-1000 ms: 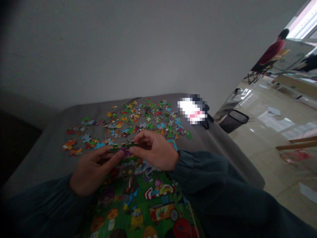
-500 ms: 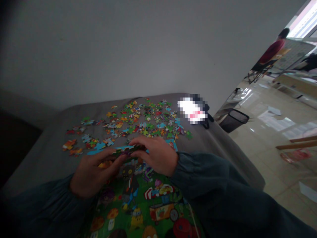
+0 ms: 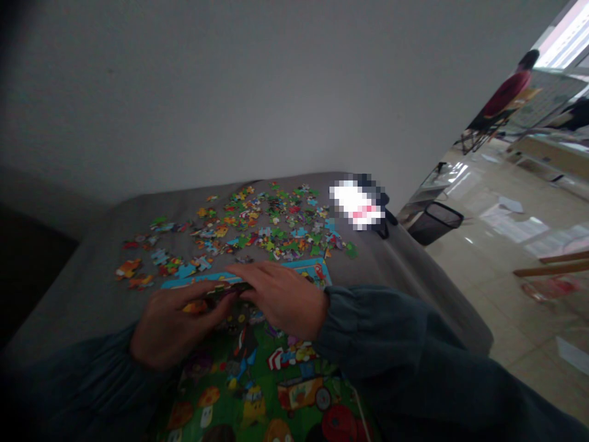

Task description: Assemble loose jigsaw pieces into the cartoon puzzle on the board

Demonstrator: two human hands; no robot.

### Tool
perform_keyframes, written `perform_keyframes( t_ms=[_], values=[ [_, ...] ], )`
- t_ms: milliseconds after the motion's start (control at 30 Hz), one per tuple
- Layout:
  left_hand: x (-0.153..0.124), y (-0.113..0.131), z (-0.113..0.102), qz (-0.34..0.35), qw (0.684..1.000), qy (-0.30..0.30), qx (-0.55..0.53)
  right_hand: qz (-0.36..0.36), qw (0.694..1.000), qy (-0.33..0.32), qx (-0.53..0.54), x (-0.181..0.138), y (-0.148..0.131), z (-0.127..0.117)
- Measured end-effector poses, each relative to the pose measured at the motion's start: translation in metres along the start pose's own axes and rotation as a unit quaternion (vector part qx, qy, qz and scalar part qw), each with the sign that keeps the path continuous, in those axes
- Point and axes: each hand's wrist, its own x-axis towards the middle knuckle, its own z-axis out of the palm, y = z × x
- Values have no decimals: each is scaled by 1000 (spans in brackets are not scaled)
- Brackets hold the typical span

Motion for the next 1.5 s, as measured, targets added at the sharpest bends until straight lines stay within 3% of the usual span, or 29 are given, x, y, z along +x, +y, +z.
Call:
perform_keyframes(
  t_ms=[200, 500, 567, 700, 833, 1200, 1500],
  values=[
    [2, -5, -3, -87, 993, -23, -71, 21, 995, 33, 89, 1, 4, -3],
    [4, -1, -7, -110, 988, -30, -106, 50, 987, 43, 144, 3, 7, -4],
    [6, -2, -11, -120, 981, -71, -133, 61, 984, 29, 166, 4, 6, -4],
    [12, -6, -25, -126, 952, -214, -177, 93, 974, -1, 207, 2, 1, -3],
    [12, -6, -34, -108, 933, -307, -150, 112, 970, -54, 208, -2, -7, 4],
    [-2, -6, -29, -85, 898, -413, -124, 87, 966, -170, 172, -10, -24, 13],
    [3, -16, -41, -78, 863, -491, -83, 3, 986, -144, 84, -14, -22, 20]
  ],
)
